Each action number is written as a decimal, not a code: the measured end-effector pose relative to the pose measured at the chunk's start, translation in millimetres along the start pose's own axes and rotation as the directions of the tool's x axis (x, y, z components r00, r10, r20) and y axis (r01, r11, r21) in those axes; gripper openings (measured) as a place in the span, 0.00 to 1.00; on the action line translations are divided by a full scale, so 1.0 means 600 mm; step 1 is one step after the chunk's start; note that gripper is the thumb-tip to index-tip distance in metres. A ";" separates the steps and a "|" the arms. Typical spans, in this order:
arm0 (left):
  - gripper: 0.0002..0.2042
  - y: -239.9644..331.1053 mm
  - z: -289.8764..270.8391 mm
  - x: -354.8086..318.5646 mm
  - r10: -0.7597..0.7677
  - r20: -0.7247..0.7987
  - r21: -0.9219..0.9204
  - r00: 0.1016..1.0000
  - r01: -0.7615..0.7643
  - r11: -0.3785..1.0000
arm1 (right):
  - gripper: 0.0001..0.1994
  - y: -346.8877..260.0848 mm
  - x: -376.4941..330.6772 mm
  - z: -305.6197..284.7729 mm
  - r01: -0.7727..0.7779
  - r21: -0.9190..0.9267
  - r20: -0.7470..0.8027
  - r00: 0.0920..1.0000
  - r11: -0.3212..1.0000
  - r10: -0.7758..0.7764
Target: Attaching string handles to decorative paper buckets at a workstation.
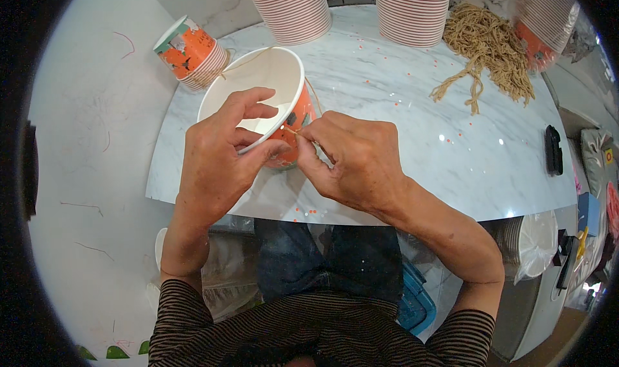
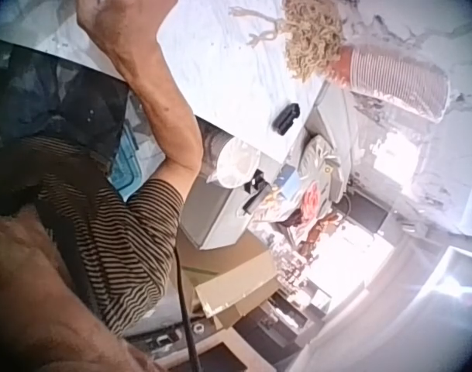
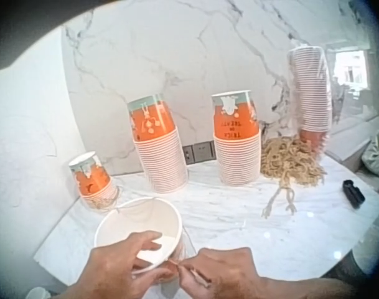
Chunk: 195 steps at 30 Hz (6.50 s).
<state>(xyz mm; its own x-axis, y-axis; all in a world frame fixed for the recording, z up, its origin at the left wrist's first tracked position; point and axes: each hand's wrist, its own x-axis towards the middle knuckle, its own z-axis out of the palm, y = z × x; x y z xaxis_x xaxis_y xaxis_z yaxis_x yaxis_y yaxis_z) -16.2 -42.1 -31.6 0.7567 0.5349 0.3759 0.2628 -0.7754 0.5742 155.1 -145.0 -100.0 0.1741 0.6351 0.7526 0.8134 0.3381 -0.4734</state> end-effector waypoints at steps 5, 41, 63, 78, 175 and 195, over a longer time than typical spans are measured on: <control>0.27 0.001 0.001 0.001 0.010 0.005 0.009 1.000 -0.010 1.000 | 0.03 0.000 -0.001 0.002 -0.001 0.007 0.009 1.000 1.000 0.001; 0.16 -0.004 -0.032 0.020 0.094 0.237 -0.155 0.967 -0.058 0.986 | 0.03 0.002 -0.002 -0.004 -0.008 0.055 0.043 0.999 0.998 0.005; 0.05 -0.017 -0.064 0.050 -0.132 0.222 -0.309 0.966 0.198 0.930 | 0.05 0.021 0.007 -0.015 -0.115 0.190 0.155 0.984 0.975 0.086; 0.04 0.011 -0.045 0.007 -0.036 0.128 -0.282 0.991 0.071 0.957 | 0.11 -0.018 0.059 -0.043 0.182 0.047 0.127 0.974 0.982 -0.187; 0.05 -0.001 -0.036 0.007 -0.071 0.144 -0.407 0.987 0.125 0.905 | 0.06 -0.011 0.028 -0.014 -0.306 0.459 0.235 0.947 0.834 0.218; 0.03 -0.007 -0.012 -0.016 0.347 -0.149 0.164 0.926 -0.323 0.932 | 0.06 -0.020 0.021 -0.005 -0.082 0.318 0.106 0.993 0.945 0.050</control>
<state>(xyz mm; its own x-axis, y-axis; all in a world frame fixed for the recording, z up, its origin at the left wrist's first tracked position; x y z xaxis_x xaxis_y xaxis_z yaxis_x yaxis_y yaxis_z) -28.7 -41.6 -32.4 0.7026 0.2766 0.6557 0.0993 -0.9505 0.2945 149.2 -143.0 -83.3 0.1552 0.7211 0.6752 0.5778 0.4881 -0.6541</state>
